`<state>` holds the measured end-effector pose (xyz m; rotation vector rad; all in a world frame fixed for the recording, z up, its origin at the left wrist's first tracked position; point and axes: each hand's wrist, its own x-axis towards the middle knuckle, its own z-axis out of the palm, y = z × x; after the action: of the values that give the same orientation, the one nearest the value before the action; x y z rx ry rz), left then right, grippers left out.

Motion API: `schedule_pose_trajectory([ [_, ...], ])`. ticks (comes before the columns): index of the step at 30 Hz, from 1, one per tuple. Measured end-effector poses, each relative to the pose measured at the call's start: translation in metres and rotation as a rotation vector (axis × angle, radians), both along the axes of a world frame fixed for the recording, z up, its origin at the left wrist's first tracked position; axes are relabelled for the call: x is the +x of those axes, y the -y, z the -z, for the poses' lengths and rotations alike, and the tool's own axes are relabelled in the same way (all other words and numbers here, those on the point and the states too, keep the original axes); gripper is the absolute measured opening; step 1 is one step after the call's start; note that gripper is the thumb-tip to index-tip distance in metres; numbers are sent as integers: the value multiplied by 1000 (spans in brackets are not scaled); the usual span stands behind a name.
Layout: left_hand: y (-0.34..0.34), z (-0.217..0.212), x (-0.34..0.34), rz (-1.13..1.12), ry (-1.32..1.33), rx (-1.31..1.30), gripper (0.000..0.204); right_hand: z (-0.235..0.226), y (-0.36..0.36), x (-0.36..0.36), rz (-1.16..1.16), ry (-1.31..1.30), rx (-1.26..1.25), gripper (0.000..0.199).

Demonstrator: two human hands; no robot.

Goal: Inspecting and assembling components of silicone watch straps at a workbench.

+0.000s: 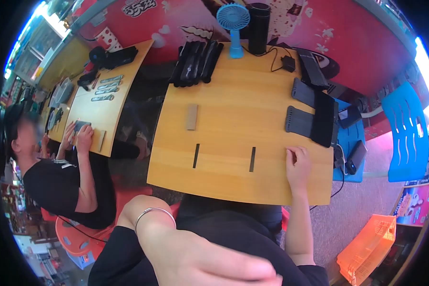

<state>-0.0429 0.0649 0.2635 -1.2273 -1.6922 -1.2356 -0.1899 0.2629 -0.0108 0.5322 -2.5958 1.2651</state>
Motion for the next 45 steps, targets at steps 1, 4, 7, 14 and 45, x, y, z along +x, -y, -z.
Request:
schedule_pose_trajectory([
  [1, 3, 1, 2, -21, 8, -11, 22, 3, 2, 1, 11, 28, -4, 5],
  [4, 18, 11, 5, -125, -217, -60, 24, 7, 1, -1, 3, -2, 62, 4],
  [7, -1, 41, 13, -552, -302, 267, 41, 10, 0, 0, -42, -41, 77, 3],
  [14, 24, 47, 12, -367, -188, -2, 15, 8, 3, 3, -11, -66, -24, 4],
  [45, 210, 244, -219, -1460, 755, -829, 28, 1, 5, 0, 16, -34, 13, 4],
])
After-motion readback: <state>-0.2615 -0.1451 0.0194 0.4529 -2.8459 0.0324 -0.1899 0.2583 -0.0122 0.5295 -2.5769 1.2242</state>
